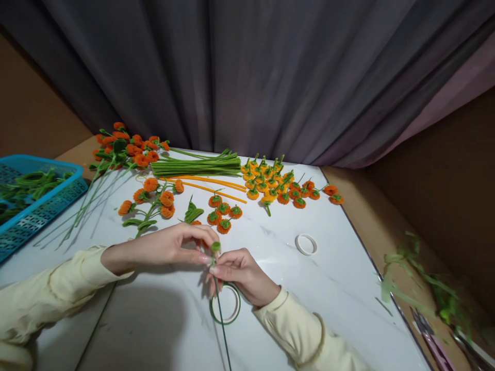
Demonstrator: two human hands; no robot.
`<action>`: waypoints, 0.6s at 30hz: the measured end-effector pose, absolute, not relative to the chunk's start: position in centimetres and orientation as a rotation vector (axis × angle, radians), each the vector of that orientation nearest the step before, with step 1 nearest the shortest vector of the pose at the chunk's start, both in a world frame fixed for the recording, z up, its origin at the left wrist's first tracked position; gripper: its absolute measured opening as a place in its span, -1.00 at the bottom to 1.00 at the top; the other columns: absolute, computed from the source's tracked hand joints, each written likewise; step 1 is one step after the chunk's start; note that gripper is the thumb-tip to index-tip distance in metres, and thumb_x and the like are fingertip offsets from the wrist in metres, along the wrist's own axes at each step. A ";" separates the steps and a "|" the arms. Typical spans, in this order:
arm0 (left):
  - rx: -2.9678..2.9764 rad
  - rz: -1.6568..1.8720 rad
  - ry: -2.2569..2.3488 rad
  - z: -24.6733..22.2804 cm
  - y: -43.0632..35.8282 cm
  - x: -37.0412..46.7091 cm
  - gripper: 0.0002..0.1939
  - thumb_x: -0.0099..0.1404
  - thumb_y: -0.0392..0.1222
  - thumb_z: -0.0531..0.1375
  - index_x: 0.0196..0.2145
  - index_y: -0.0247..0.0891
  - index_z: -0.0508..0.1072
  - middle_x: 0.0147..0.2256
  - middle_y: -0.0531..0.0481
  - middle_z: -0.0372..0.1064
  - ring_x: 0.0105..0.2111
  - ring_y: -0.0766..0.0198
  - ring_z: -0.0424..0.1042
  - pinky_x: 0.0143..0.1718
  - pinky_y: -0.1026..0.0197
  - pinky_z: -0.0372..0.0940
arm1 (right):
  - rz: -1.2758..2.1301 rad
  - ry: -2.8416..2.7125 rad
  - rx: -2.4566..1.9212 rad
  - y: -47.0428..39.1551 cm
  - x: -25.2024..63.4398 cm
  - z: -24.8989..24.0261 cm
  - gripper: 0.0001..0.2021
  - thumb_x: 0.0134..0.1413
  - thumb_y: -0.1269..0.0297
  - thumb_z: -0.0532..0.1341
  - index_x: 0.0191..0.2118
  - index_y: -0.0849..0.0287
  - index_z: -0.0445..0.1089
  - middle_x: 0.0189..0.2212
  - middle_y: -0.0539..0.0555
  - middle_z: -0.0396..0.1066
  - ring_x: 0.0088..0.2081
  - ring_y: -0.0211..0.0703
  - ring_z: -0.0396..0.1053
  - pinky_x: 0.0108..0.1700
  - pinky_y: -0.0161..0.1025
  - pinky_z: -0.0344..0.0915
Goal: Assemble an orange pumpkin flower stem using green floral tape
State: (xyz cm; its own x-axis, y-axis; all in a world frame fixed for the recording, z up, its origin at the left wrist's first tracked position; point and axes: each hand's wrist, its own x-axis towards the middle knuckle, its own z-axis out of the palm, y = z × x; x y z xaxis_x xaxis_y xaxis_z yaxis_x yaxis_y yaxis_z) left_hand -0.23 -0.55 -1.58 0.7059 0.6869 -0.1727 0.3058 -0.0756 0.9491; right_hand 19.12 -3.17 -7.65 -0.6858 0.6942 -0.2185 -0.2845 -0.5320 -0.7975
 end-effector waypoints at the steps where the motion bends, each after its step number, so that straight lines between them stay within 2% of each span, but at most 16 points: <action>1: 1.649 0.393 0.853 -1.8 -0.5 -0.2 -0.75 0.17 -0.14 0.21 -0.20 -0.28 0.40 -0.24 -0.01 0.35 -0.31 0.32 0.29 -0.30 0.30 0.19 | 2.183 -1.024 -0.750 -3.1 19.1 -7.5 -0.76 -0.14 0.20 0.39 -0.53 0.31 0.48 -0.66 0.05 0.44 -0.65 -0.33 0.34 -0.53 -0.38 0.21; 4: 1.561 0.441 1.015 -2.3 -0.5 0.0 -0.65 0.13 -0.11 0.24 -0.14 -0.28 0.35 -0.28 0.00 0.36 -0.39 0.35 0.29 -0.40 0.33 0.18 | 2.051 -1.049 -0.861 -3.0 19.1 -7.3 -0.76 -0.12 0.20 0.37 -0.51 0.31 0.49 -0.68 0.04 0.43 -0.65 -0.37 0.29 -0.55 -0.40 0.18; 10: 1.515 0.462 1.138 -2.7 -1.2 0.8 -0.68 0.13 0.03 0.21 -0.46 -0.34 0.44 -0.58 0.10 0.27 -0.55 0.39 0.20 -0.55 0.35 0.06 | 1.865 -1.207 -1.008 -3.1 19.1 -6.7 -0.75 -0.08 0.16 0.35 -0.50 0.29 0.48 -0.65 0.03 0.43 -0.62 -0.37 0.26 -0.53 -0.39 0.19; 15: 1.324 0.562 1.238 -3.9 -2.2 1.8 -0.55 0.10 0.05 0.22 -0.74 -0.32 0.25 -0.74 0.14 0.12 -0.68 0.45 0.06 -0.63 0.33 -0.05 | 1.832 -1.336 -1.144 -3.0 19.2 -5.8 -0.70 -0.12 0.10 0.35 -0.50 0.30 0.48 -0.65 0.02 0.42 -0.64 -0.37 0.26 -0.55 -0.39 0.20; 18: 1.241 0.621 1.231 -5.1 -2.7 2.3 -0.50 0.10 0.10 0.20 -0.77 -0.30 0.22 -0.77 0.14 0.07 -0.70 0.45 0.04 -0.63 0.32 -0.04 | 1.887 -1.360 -1.165 -2.6 19.4 -5.4 -0.69 -0.13 0.08 0.35 -0.49 0.31 0.49 -0.60 0.05 0.44 -0.61 -0.37 0.28 -0.52 -0.38 0.24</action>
State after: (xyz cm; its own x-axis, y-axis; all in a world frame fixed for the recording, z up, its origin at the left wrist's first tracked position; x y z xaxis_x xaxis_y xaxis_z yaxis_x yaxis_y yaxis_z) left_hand 2.32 -2.70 -5.12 0.2925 0.8897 -0.3505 0.2475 0.2836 0.9265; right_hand 19.38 -2.57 -5.36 -0.4854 0.8078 -0.3345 0.0616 -0.3500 -0.9347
